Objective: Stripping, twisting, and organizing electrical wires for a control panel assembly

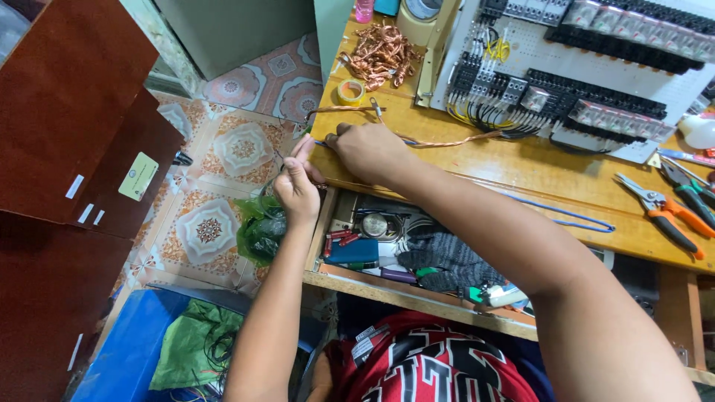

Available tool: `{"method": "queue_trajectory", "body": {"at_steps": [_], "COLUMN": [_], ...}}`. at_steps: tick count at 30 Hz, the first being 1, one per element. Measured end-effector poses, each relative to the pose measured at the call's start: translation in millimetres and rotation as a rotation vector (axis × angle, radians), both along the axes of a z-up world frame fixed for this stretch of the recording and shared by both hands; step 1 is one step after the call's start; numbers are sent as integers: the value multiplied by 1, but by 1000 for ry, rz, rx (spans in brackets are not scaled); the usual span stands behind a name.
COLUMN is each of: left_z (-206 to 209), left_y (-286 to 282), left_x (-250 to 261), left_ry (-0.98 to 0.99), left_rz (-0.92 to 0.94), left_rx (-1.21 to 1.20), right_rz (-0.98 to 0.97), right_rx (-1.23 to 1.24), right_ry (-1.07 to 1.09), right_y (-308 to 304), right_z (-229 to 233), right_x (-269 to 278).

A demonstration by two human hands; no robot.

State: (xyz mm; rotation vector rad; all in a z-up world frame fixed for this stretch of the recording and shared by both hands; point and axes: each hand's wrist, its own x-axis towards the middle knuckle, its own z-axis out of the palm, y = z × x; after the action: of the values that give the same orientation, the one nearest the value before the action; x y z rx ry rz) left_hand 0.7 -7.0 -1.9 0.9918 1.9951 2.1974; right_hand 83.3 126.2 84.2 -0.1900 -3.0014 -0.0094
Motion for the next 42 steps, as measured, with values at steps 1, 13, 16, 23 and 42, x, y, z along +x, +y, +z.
{"method": "queue_trajectory", "body": {"at_steps": [1, 13, 16, 23, 42], "left_z": [0, -1, -5, 0, -28], "left_y": [0, -1, 1, 0, 8], "left_x": [0, -5, -8, -7, -15], "left_ry": [-6, 10, 35, 92, 75], "left_rz": [3, -12, -7, 5, 15], "left_rx": [-6, 26, 29, 24, 22], "right_rz": [-6, -35, -36, -14, 44], "right_rx": [-21, 18, -4, -31, -17], "right_ry": [-2, -22, -32, -36, -11], "right_y": [-1, -3, 0, 10, 23], "right_z": [1, 0, 0, -7, -7], "right_x": [1, 10, 13, 9, 25]}}
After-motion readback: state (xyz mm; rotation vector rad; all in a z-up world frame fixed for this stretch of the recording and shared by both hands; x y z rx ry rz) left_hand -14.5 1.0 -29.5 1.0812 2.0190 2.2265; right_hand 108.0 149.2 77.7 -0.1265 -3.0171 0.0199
